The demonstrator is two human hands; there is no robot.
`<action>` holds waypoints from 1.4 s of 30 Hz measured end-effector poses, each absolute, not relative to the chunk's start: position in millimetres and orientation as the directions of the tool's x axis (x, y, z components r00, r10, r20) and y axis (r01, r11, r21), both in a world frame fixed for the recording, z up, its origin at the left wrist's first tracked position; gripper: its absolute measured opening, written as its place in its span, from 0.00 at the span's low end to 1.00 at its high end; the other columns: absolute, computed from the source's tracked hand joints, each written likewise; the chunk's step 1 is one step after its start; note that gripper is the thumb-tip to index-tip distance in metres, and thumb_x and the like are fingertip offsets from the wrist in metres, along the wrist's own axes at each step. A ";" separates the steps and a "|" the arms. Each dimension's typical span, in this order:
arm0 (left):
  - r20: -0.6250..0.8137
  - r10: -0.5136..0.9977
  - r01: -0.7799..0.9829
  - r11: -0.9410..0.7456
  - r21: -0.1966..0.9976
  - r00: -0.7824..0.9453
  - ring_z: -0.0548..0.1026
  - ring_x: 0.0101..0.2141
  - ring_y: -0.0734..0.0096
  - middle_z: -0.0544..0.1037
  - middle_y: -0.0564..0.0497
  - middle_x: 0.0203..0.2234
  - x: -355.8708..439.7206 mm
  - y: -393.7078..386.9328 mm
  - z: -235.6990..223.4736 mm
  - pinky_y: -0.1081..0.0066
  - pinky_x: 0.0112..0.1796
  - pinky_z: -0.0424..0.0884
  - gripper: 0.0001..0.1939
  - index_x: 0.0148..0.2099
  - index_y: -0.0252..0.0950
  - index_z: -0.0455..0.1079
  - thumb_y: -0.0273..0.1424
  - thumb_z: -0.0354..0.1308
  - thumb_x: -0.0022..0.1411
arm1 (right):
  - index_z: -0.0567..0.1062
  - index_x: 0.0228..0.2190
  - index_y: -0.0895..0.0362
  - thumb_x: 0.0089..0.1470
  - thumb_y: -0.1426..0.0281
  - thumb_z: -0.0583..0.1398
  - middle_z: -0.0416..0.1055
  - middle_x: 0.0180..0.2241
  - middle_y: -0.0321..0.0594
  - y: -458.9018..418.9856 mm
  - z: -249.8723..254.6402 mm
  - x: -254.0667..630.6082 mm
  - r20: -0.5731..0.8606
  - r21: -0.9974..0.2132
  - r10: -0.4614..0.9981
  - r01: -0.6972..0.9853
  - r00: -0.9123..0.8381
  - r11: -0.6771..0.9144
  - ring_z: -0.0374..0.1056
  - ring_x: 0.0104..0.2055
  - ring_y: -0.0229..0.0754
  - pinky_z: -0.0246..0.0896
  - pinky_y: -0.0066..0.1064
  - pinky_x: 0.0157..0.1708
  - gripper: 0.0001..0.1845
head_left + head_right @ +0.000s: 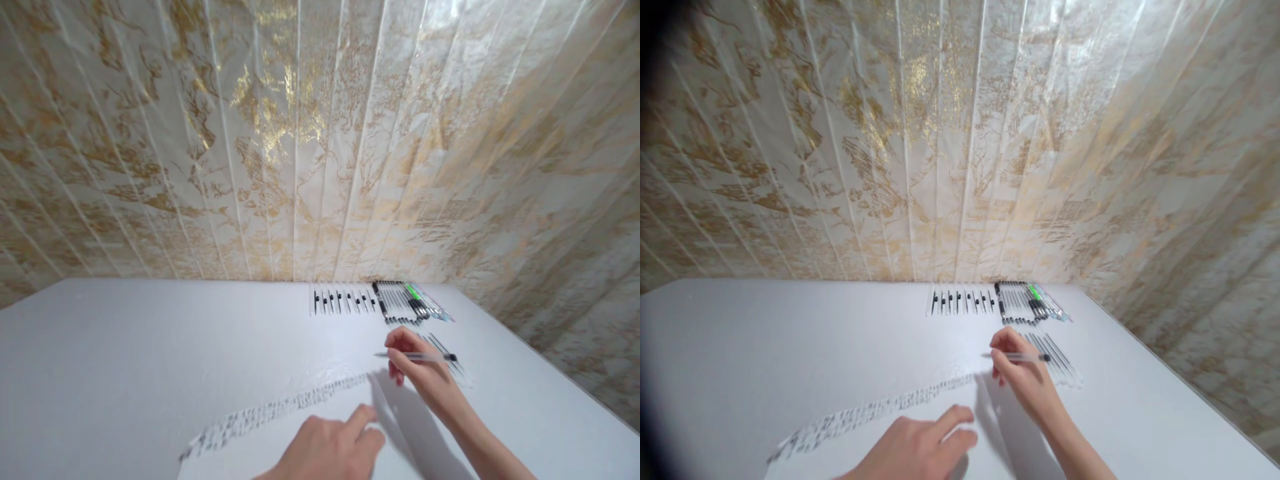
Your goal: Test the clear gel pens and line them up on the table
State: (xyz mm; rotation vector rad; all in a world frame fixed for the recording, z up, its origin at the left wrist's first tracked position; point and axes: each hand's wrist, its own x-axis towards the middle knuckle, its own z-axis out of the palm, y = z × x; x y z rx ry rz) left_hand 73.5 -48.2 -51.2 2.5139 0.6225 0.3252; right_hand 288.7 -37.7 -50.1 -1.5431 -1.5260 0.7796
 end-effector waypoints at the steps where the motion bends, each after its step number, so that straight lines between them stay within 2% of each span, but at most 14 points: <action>1: 0.105 0.483 0.394 -0.806 0.442 0.869 0.77 0.26 0.65 0.72 0.38 0.52 80.1 -38.7 -55.5 0.70 0.20 0.65 0.19 0.52 0.35 0.70 0.27 0.49 0.60 | 0.68 0.33 0.55 0.54 0.65 0.54 0.67 0.21 0.33 -37.0 -59.3 285.2 0.080 -0.906 0.992 0.421 0.099 0.031 0.62 0.22 0.38 0.55 0.28 0.23 0.08; 3: 0.075 0.455 0.424 -0.868 0.257 0.887 0.78 0.27 0.63 0.66 0.33 0.57 90.2 -26.4 -62.7 0.70 0.22 0.69 0.24 0.57 0.31 0.64 0.22 0.51 0.57 | 0.71 0.34 0.57 0.54 0.64 0.55 0.70 0.25 0.35 -36.7 -75.0 278.2 0.060 -0.928 0.990 0.373 0.128 0.008 0.65 0.25 0.39 0.58 0.29 0.26 0.10; 6: -0.002 0.419 0.415 -0.898 0.150 0.908 0.78 0.26 0.61 0.62 0.30 0.60 96.4 -20.9 -71.8 0.67 0.21 0.71 0.27 0.59 0.29 0.61 0.21 0.51 0.56 | 0.72 0.29 0.57 0.51 0.66 0.58 0.70 0.25 0.35 -37.9 -84.8 273.0 0.074 -0.924 0.984 0.383 0.161 0.007 0.64 0.28 0.39 0.58 0.28 0.29 0.07; 11: 0.001 0.446 0.442 -0.888 0.130 0.895 0.79 0.28 0.56 0.64 0.29 0.58 93.1 -23.5 -89.7 0.66 0.21 0.72 0.26 0.62 0.31 0.59 0.22 0.48 0.61 | 0.66 0.22 0.56 0.48 0.69 0.58 0.61 0.19 0.30 -39.3 -79.4 271.4 0.044 -0.890 0.983 0.454 0.177 -0.042 0.56 0.22 0.35 0.52 0.26 0.23 0.06; 14: 0.042 0.467 0.460 -0.879 0.124 0.883 0.79 0.29 0.56 0.63 0.29 0.59 91.7 -24.2 -96.2 0.67 0.22 0.72 0.25 0.61 0.33 0.59 0.23 0.46 0.62 | 0.66 0.21 0.56 0.48 0.69 0.57 0.61 0.18 0.30 -39.3 -78.8 268.2 0.029 -0.874 0.986 0.483 0.166 -0.056 0.56 0.22 0.35 0.51 0.26 0.22 0.07; 18: 0.041 0.481 0.472 -0.872 0.131 0.876 0.79 0.28 0.58 0.62 0.26 0.59 93.8 -24.6 -90.2 0.68 0.22 0.72 0.25 0.60 0.33 0.61 0.22 0.49 0.60 | 0.66 0.21 0.56 0.48 0.69 0.56 0.62 0.18 0.30 -39.1 -81.2 266.4 0.029 -0.865 0.985 0.497 0.173 -0.061 0.57 0.22 0.35 0.52 0.26 0.22 0.07; 21: -0.013 0.455 0.455 -0.889 0.058 0.891 0.79 0.26 0.57 0.62 0.24 0.58 95.1 -25.8 -83.6 0.67 0.20 0.72 0.25 0.60 0.30 0.62 0.21 0.49 0.60 | 0.66 0.21 0.56 0.48 0.70 0.56 0.63 0.17 0.30 -39.1 -83.3 267.1 0.032 -0.855 0.987 0.516 0.160 -0.056 0.57 0.21 0.34 0.52 0.25 0.22 0.07; 27: 0.020 0.447 0.448 -0.893 -0.049 0.894 0.79 0.25 0.59 0.62 0.24 0.58 92.9 -28.0 -85.5 0.66 0.20 0.74 0.24 0.61 0.31 0.60 0.23 0.48 0.62 | 0.66 0.21 0.56 0.47 0.71 0.56 0.65 0.17 0.30 -39.8 -85.0 267.8 0.034 -0.867 0.987 0.496 0.156 -0.048 0.59 0.20 0.34 0.52 0.25 0.21 0.06; 42: -0.053 0.445 0.445 -0.895 -0.009 0.894 0.80 0.27 0.57 0.60 0.23 0.59 96.1 -26.3 -78.9 0.67 0.21 0.73 0.27 0.62 0.30 0.58 0.21 0.49 0.60 | 0.64 0.20 0.56 0.47 0.71 0.55 0.61 0.17 0.29 -39.4 -87.9 269.0 0.070 -0.842 0.983 0.538 0.167 -0.032 0.55 0.20 0.34 0.49 0.25 0.22 0.07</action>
